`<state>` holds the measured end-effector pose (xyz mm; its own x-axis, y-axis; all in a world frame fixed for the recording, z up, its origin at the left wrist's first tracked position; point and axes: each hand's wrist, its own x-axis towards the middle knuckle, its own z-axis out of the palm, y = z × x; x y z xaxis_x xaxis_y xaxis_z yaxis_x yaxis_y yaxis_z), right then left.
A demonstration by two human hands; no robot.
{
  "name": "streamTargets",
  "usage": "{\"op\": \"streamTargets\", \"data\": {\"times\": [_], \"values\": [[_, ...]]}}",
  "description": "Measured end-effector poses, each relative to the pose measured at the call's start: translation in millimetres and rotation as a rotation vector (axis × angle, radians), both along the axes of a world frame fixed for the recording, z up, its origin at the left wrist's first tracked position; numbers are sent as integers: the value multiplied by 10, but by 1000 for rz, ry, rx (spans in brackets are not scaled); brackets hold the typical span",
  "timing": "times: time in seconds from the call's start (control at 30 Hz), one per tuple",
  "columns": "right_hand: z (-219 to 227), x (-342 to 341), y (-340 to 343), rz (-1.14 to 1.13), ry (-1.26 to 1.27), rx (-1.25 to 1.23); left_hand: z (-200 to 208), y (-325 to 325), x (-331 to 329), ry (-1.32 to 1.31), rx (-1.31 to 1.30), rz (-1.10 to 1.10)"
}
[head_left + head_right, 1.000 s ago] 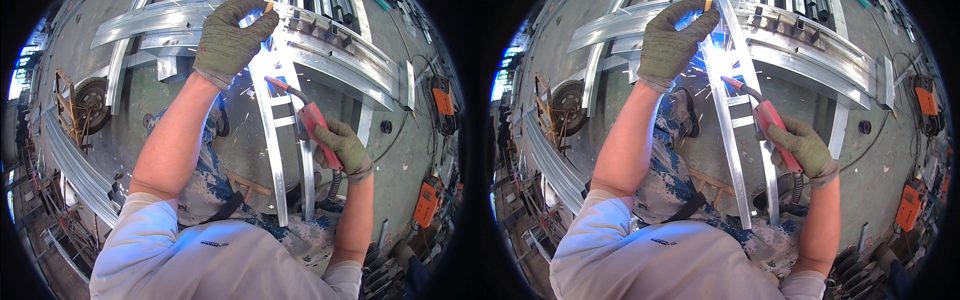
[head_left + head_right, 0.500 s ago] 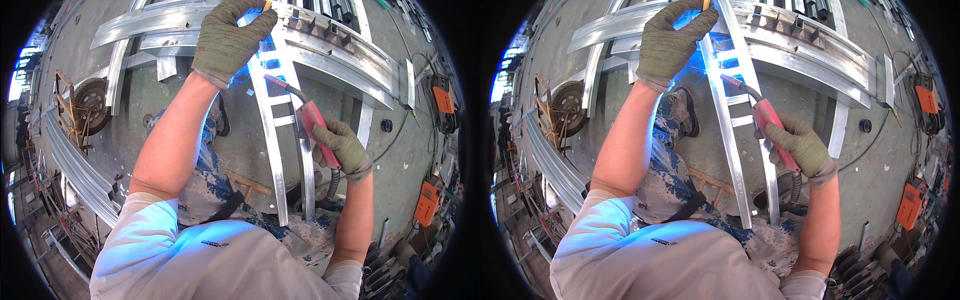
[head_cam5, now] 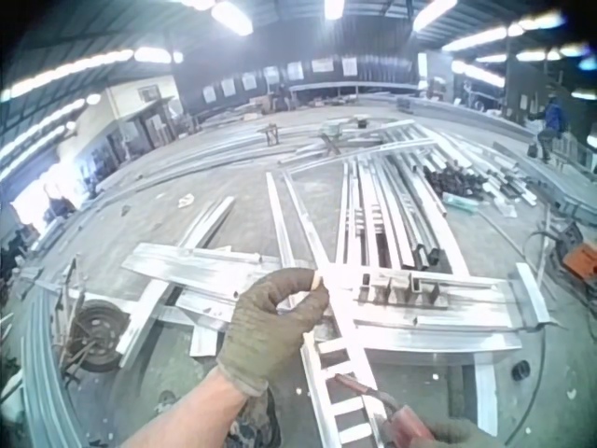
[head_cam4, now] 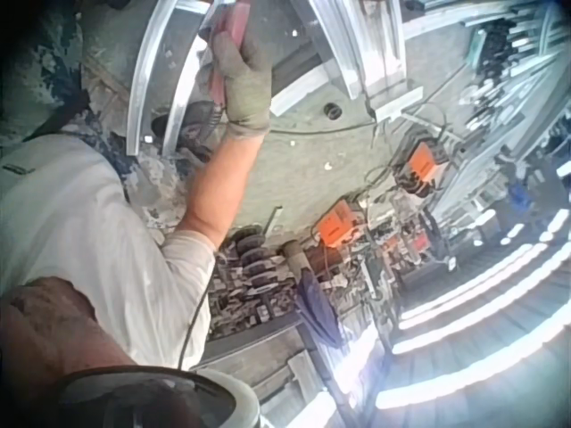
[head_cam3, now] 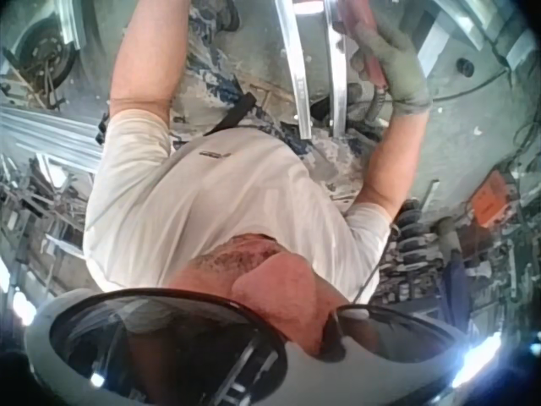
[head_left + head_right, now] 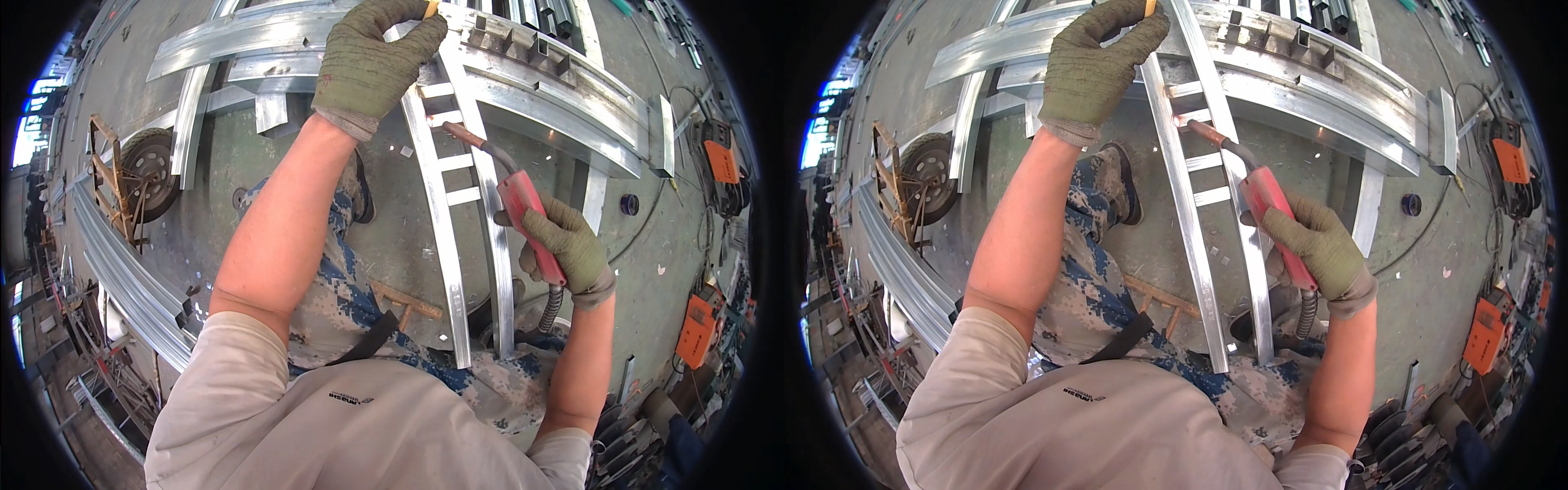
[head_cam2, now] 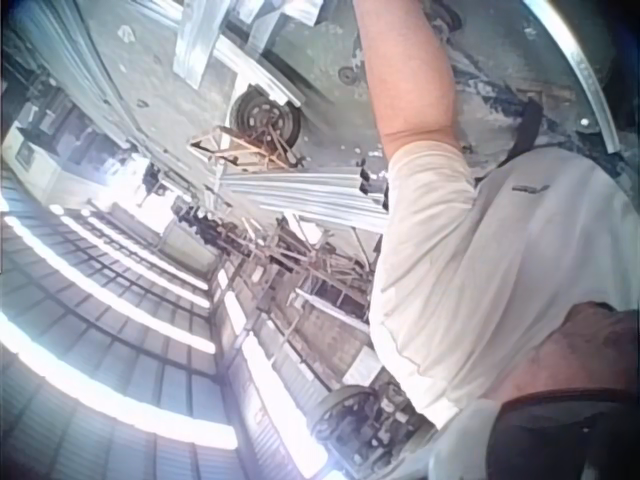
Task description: The person sits on the workshop floor and uses a welding torch to join metal bars into a frame. They repeatedly position the torch, weld along seams, and adjust the metal pieces to complete the assembly.
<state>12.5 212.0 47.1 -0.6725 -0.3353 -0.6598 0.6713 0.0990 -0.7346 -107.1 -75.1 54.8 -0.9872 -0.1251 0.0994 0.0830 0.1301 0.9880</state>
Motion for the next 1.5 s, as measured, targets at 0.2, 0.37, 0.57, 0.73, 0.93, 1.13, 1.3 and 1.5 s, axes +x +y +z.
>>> {"op": "streamTargets", "data": {"times": [0.2, 0.37, 0.57, 0.73, 0.93, 1.13, 1.3, 1.5], "values": [[74, 162, 114, 32, -62, 53, -30, -5, -11, 15, 17, 5], [78, 245, 150, 12, -91, 36, -119, -51, -39, 45, 32, -30], [53, 298, 104, -4, -101, -2, -122, -22, -41, 33, 23, -11], [56, 290, 72, -5, -100, 17, -131, -24, -52, 76, 5, -18], [54, 291, 63, 29, -81, 43, -123, -11, -40, 88, -15, 7], [42, 286, 46, 88, -27, 160, -158, -44, -60, 107, -43, -13], [102, 299, 4, 43, -30, 122, -150, -24, -54, 85, -12, -4], [64, 314, 68, 60, -65, 84, -131, -43, -44, 45, 82, -42]]}}
